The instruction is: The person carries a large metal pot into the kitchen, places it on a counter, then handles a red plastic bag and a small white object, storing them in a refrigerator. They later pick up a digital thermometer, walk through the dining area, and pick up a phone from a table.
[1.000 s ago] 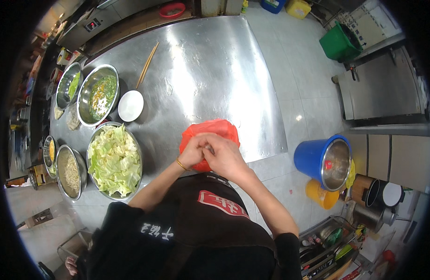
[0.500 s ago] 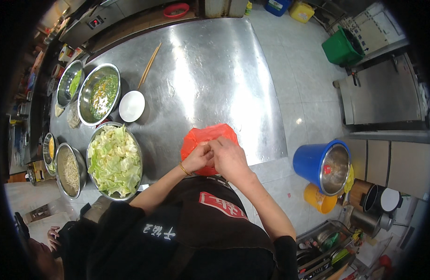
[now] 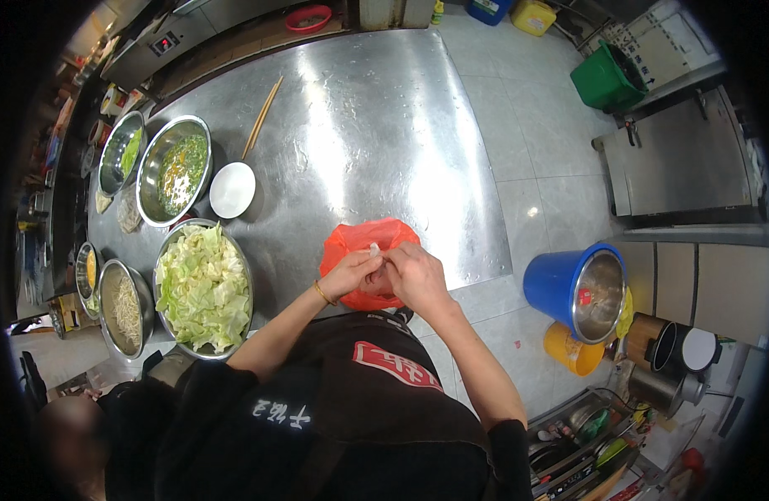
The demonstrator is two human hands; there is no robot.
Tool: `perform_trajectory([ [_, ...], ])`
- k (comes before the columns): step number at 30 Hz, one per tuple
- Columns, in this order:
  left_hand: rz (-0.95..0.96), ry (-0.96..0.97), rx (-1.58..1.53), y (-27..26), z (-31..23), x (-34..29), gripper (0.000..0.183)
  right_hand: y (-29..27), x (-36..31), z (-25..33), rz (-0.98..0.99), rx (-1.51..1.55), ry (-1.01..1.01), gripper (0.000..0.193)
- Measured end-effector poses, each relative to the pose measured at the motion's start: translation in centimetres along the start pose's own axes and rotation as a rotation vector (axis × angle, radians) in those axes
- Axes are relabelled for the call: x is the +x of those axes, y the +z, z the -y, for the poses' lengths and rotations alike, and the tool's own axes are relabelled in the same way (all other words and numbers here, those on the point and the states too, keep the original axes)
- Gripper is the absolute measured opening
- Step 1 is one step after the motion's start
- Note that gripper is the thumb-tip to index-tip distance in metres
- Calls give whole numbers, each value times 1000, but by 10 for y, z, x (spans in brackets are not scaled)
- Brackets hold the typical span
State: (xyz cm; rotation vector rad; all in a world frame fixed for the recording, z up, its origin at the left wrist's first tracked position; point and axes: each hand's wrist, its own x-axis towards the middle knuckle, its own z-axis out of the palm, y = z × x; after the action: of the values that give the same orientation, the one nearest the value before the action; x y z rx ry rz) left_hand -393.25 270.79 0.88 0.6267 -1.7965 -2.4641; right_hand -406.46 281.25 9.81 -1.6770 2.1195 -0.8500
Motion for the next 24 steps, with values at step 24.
perform_trajectory([
  [24,-255,464,730,14,-24,-12,24,33,5,-22,74,678,350,16],
])
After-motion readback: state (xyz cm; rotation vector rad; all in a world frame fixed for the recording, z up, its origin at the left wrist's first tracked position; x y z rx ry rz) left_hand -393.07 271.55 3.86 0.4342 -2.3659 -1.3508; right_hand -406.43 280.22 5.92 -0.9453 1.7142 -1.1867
